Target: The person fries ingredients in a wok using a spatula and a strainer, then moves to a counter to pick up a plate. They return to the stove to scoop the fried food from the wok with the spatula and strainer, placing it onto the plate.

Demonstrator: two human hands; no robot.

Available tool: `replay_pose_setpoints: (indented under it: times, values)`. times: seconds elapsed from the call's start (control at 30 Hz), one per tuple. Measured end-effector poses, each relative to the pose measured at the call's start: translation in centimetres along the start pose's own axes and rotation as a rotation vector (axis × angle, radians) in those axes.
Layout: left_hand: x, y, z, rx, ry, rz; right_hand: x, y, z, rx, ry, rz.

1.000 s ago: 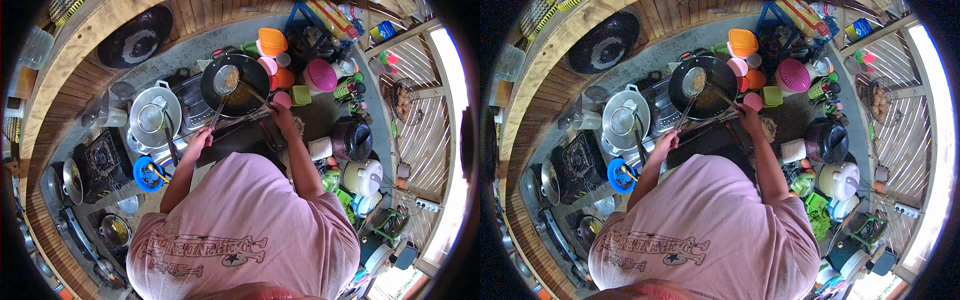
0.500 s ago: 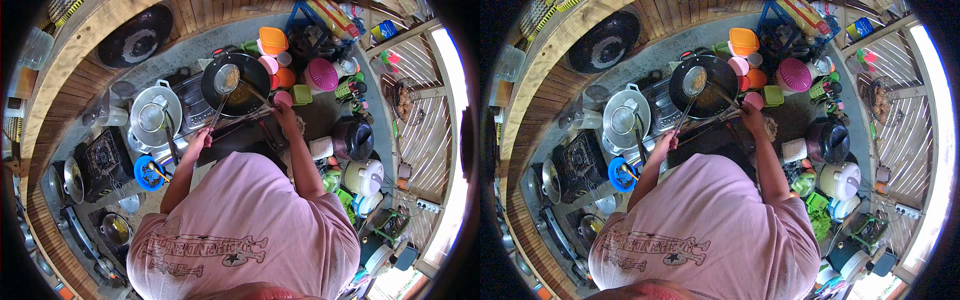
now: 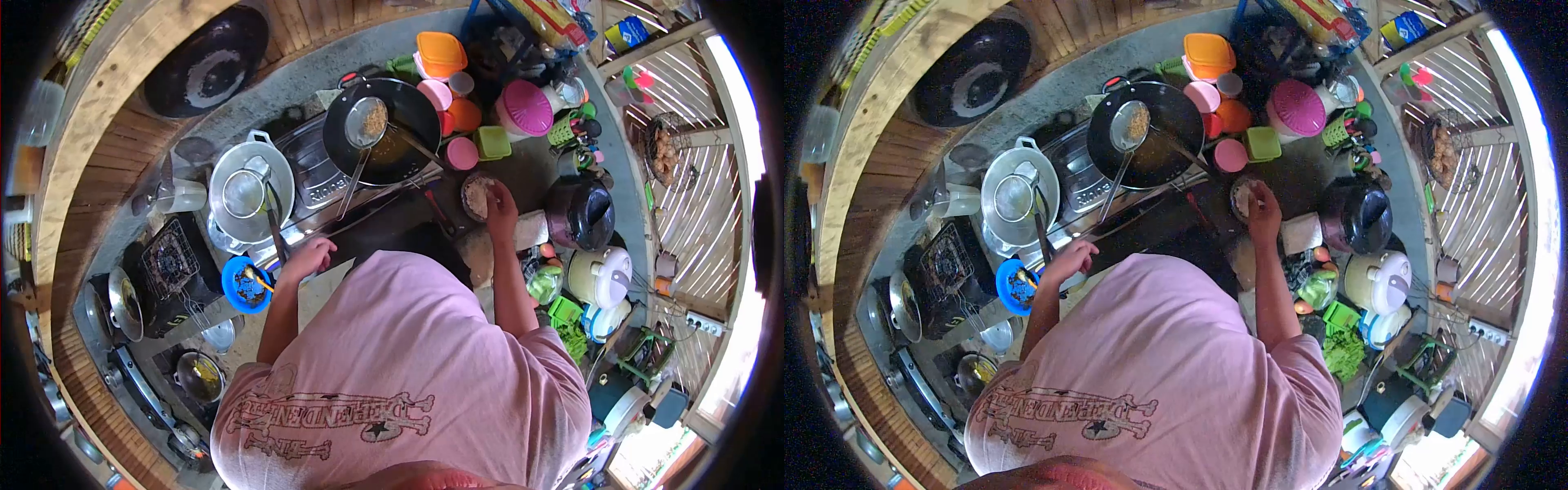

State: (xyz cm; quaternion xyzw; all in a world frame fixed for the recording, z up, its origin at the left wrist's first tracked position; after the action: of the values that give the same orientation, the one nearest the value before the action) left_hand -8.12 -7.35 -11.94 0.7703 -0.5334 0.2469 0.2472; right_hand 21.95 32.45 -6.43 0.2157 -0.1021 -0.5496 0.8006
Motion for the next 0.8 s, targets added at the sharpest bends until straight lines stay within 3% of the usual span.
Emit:
replay_pose_setpoints:
  times: [0.23,0.4,0.5,0.6,0.67,0.73,0.8]
  values:
    - [-0.2,-3.9,-2.7,-0.173,0.022,0.138,5.1,2.2,-3.5,-0.061,-0.133,-0.048]
    - [-1.8,-8.1,-3.5,-0.308,0.032,0.311,8.4,2.3,-0.5,-0.035,-0.187,-0.041]
    - [-2.1,-10.1,-5.4,-0.435,0.036,0.358,10.8,2.2,-2.3,-0.094,-0.179,-0.027]
    - [-2.8,-12.4,-6.6,-0.502,-0.032,0.404,13.8,2.2,-3.3,-0.041,-0.129,0.071]
    - [-2.3,-14.3,-8.5,-0.59,-0.088,0.451,16.1,2.3,-3.2,-0.218,-0.273,0.116]
    - [-2.3,-15.5,-9.8,-0.61,-0.083,0.39,18.0,2.9,-4.0,-0.183,-0.225,0.112]
    - [-2.5,-17.7,-9.8,-0.631,-0.187,0.461,19.4,4.4,-3.5,-0.197,-0.209,0.096]
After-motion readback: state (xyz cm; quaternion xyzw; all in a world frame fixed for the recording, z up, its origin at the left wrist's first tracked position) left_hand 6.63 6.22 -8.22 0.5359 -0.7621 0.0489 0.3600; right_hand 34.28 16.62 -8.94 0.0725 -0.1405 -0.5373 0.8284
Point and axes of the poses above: each hand's wrist, its own x-axis away from the middle knuckle, its own y-axis out of the back of the hand, z = x × y, the point moved 9 cm from there along -x, towards the middle knuckle, and after that the axes turned 2 degrees about -y, right-handed, at the moved point
